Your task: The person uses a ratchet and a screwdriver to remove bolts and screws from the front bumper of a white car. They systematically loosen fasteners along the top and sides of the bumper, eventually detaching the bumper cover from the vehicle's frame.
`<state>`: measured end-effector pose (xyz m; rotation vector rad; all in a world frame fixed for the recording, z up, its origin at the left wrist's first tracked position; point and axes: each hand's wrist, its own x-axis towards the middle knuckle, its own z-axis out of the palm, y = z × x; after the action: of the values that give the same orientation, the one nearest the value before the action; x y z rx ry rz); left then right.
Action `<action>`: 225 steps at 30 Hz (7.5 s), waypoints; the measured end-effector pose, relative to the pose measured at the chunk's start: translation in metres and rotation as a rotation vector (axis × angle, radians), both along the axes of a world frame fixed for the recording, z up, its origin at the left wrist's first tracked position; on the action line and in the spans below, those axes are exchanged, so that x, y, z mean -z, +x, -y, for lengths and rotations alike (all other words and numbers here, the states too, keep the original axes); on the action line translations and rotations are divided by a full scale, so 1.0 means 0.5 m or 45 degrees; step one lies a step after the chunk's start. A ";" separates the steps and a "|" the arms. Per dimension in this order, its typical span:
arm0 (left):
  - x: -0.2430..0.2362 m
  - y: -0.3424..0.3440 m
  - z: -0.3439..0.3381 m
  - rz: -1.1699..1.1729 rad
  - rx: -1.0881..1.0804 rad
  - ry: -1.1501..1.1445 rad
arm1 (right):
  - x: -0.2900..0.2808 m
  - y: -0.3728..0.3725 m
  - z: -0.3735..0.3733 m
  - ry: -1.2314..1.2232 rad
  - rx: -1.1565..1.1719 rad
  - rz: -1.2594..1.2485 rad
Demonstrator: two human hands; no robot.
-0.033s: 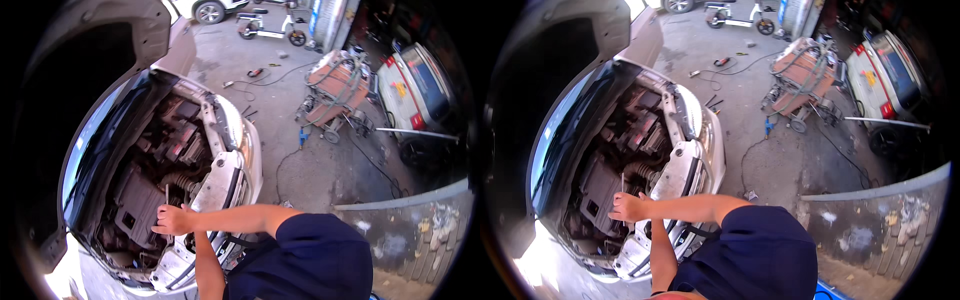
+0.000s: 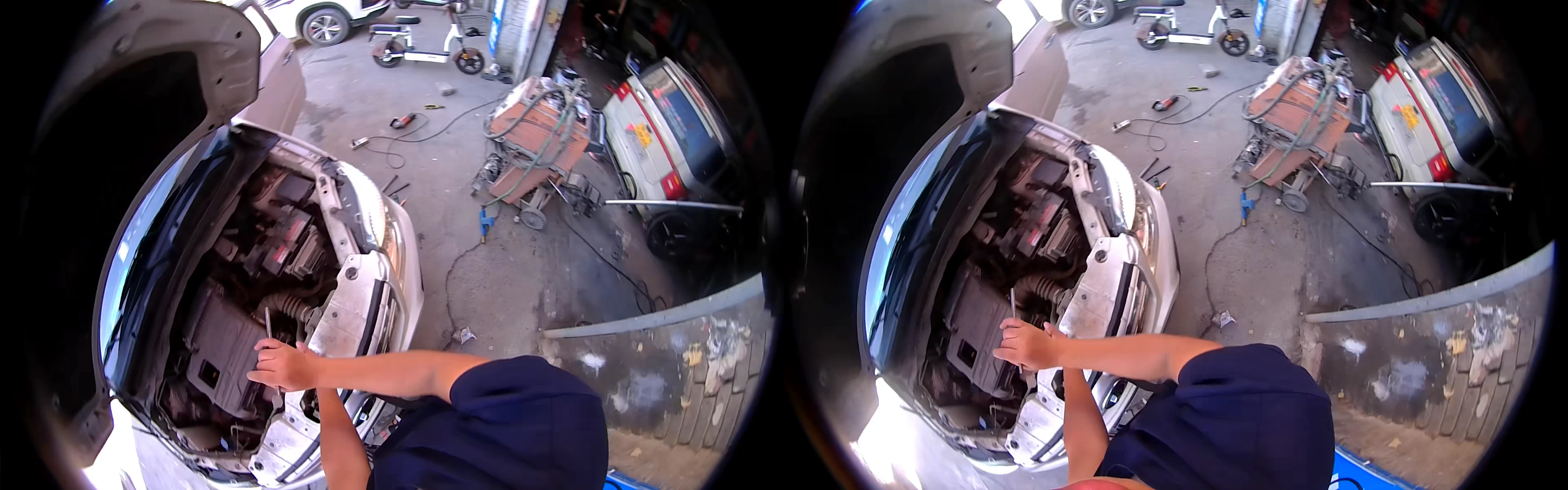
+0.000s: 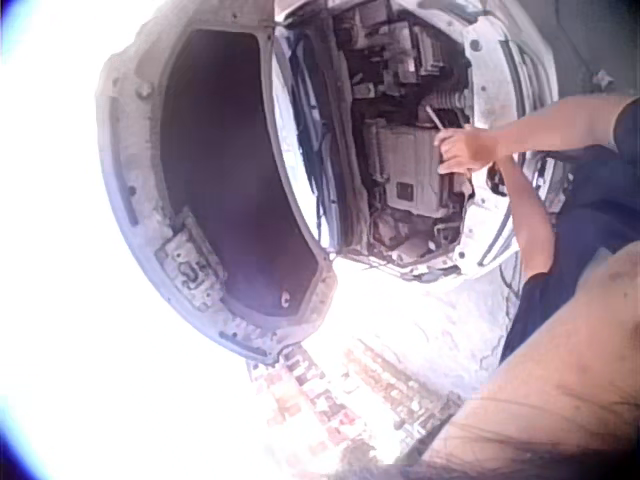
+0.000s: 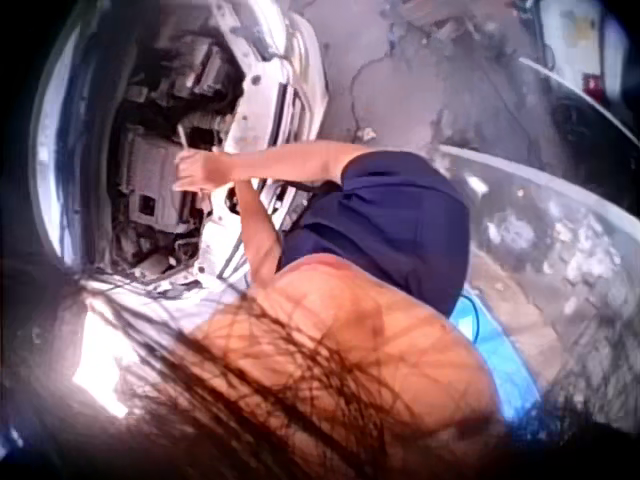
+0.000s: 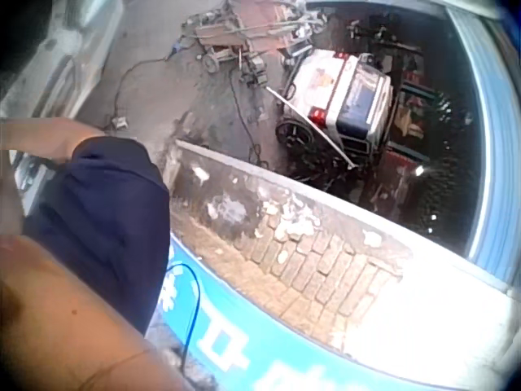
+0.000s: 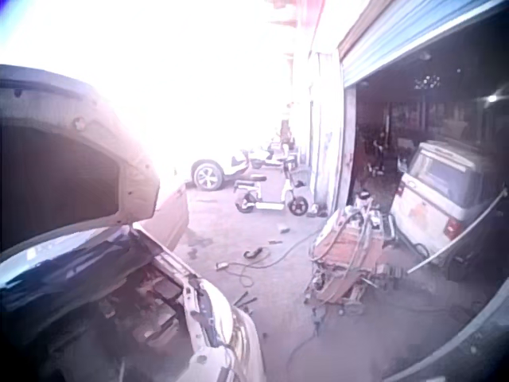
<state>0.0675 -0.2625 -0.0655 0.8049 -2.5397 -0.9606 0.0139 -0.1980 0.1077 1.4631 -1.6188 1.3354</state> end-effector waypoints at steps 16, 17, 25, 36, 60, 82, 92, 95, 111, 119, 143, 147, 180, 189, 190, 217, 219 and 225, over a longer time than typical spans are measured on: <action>0.004 0.032 0.006 -0.006 0.370 -0.038 | 0.028 -0.138 -0.016 0.949 -1.391 2.056; 0.024 0.034 0.007 -0.043 0.351 -0.210 | 0.000 -0.147 -0.002 1.335 -1.126 1.663; 0.069 0.023 -0.023 -0.138 0.191 -1.067 | -0.008 -0.056 0.021 0.524 -0.317 -0.182; 0.057 0.055 -0.010 0.131 0.203 -0.260 | -0.121 -0.052 -0.074 2.108 -1.421 0.889; 0.030 0.034 0.013 0.198 0.239 -0.048 | -0.095 0.008 -0.058 1.077 0.336 -0.306; -0.120 -0.052 0.034 0.283 -0.059 -0.224 | -0.139 -0.273 -0.184 -0.438 -1.256 2.434; -0.379 -0.809 0.400 -0.202 -0.054 -0.136 | -0.122 -0.490 -0.579 -0.668 -0.589 2.404; -0.376 -0.933 0.414 -0.234 -0.247 0.100 | -0.126 -0.464 -0.668 -0.783 -0.360 2.372; -0.099 0.249 0.125 0.260 -1.275 -0.091 | -0.098 -0.437 -0.466 -0.013 -1.445 2.313; -0.144 0.801 -0.119 0.583 -1.799 -0.344 | -0.070 -0.203 -0.136 0.354 -1.505 2.575; 0.078 1.406 -0.288 0.225 -1.898 0.477 | 0.039 0.214 0.353 0.171 -0.822 2.302; -0.007 1.302 -0.091 0.081 -1.700 0.353 | 0.048 0.150 0.362 0.183 -0.688 2.474; -0.039 0.998 0.571 -0.175 -0.563 0.456 | 0.038 0.305 0.344 -0.466 -0.004 2.060; -0.403 0.531 0.622 -0.846 0.300 -0.152 | -0.142 0.299 0.335 1.302 0.654 1.934; -0.446 0.467 0.602 -0.923 0.466 -0.199 | -0.157 0.298 0.342 1.349 0.640 1.970; -0.451 0.451 0.248 -0.484 0.192 -0.272 | 0.038 0.358 0.383 -0.020 -0.562 1.595; -0.458 0.511 0.245 -0.581 0.020 -0.305 | 0.036 0.321 0.360 0.101 -0.945 2.070; -0.425 0.756 0.230 -0.564 -0.495 -0.364 | -0.053 0.109 0.290 1.519 -0.455 1.060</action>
<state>0.4456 -0.3776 0.1470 0.8446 -1.9823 -0.5569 0.0683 -0.3430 0.1344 2.0109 -3.1690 1.2573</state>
